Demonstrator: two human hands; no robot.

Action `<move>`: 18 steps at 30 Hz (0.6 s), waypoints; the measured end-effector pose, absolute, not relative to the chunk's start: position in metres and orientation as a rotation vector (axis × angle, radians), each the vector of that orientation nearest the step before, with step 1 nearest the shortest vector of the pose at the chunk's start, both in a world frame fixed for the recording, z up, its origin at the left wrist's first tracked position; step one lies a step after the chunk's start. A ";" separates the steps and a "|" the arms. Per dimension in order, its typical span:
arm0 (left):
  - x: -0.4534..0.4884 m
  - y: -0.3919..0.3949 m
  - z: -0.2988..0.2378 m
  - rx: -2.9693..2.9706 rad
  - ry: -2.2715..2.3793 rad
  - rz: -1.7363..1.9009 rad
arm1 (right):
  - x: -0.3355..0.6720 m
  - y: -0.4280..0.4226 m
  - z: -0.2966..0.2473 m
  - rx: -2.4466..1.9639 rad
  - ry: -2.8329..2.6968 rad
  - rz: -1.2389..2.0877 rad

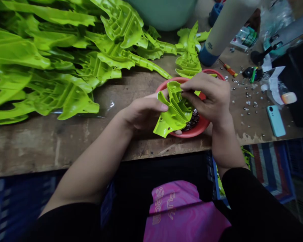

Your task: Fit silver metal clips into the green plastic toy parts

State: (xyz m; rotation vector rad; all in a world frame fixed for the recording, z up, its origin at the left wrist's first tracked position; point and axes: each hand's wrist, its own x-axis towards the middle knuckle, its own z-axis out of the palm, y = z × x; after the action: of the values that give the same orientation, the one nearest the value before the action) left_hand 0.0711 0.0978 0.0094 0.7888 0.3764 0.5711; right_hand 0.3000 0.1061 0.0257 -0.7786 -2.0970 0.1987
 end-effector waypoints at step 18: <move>0.068 0.100 0.007 0.674 0.352 0.516 | 0.294 0.113 0.008 -0.926 -2.196 0.297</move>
State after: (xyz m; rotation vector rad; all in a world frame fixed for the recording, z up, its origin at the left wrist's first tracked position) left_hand 0.0682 0.0996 0.0073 0.6744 0.3522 0.5157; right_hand 0.2937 0.1127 0.0084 -0.9262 -2.1963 0.2969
